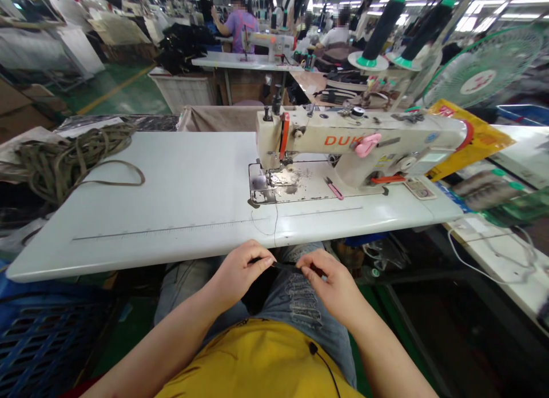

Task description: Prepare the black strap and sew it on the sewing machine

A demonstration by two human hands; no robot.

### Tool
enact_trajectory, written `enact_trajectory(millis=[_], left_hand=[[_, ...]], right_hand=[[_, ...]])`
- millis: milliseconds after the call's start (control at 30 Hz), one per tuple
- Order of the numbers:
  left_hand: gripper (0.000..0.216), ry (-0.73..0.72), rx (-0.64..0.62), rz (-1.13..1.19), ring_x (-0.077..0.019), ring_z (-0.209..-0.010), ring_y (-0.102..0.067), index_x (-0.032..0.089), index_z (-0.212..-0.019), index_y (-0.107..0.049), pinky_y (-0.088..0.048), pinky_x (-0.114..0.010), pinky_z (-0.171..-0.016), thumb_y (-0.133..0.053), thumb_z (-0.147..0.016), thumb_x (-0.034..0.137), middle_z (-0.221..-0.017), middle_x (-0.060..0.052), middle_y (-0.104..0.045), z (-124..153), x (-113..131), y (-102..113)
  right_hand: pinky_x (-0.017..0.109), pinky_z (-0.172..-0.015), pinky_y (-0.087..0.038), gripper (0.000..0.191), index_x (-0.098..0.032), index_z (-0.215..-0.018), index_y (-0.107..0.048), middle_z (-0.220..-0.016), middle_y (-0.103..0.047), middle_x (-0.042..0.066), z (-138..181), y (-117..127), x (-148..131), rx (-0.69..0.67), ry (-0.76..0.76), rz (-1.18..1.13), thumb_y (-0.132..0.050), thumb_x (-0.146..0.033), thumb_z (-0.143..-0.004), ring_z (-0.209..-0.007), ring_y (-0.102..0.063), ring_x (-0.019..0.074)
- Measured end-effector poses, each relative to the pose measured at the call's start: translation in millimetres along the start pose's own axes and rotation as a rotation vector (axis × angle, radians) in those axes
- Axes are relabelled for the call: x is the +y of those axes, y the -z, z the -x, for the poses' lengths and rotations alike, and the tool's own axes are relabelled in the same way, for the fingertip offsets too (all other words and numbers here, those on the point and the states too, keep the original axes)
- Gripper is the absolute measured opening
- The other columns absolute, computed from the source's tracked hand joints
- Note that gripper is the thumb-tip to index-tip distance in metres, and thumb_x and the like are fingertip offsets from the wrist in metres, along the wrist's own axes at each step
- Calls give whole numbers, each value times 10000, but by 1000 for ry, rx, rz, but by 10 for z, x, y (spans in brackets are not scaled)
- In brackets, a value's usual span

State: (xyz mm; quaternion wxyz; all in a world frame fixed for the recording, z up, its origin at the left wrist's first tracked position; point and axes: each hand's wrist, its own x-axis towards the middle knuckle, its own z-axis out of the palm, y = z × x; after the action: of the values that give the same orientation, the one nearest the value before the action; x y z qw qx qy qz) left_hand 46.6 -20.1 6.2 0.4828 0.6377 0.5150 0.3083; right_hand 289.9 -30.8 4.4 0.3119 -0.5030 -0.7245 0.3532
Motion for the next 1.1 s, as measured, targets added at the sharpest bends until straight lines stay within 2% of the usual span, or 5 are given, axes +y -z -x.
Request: enact_trajectory(millis=[133, 267, 700, 833, 1100], left_hand=[[238, -25, -15, -28, -204, -875, -626, 198, -860, -750, -472, -320, -809, -595, -927, 367, -883, -48, -657, 2, 41, -21], [233, -36, -18, -46, -201, -874, -622, 198, -851, -739, -471, -310, -789, -590, -934, 357, -883, -45, -640, 3, 61, -63], [229, -37, -33, -19, -193, -841, -616, 196, -823, -725, -457, -302, -777, -600, -923, 360, -855, -34, -634, -2, 57, -92], [243, 0, -18, 6, -196, -843, -618, 193, -816, -715, -450, -310, -793, -597, -920, 378, -850, -34, -652, -6, 74, -88], [258, 15, 6, 18, -200, -839, -623, 195, -795, -703, -463, -309, -805, -599, -922, 395, -835, -30, -665, -14, 94, -104]], right_hand=[[293, -723, -531, 196, -217, -1050, -691, -987, -695, 51, -39, -71, -155, -15, 36, -53, -557, -146, -925, -886, -650, 180], [289, -724, -508, 130, -216, -908, -652, -877, -651, 27, -94, -155, -293, -16, 100, 8, -555, -129, -924, -821, -620, 168], [274, -680, -476, 129, -213, -819, -612, -800, -619, 12, -93, -191, -202, -1, 81, 117, -566, -117, -892, -742, -597, 160], [312, -723, -512, 155, -206, -879, -652, -833, -666, 42, -92, -151, -155, 123, 69, 208, -532, -121, -927, -786, -632, 187], [370, -812, -592, 175, -206, -1040, -710, -961, -726, 87, 8, -153, -270, 100, 268, 284, -543, -169, -1006, -881, -686, 214]])
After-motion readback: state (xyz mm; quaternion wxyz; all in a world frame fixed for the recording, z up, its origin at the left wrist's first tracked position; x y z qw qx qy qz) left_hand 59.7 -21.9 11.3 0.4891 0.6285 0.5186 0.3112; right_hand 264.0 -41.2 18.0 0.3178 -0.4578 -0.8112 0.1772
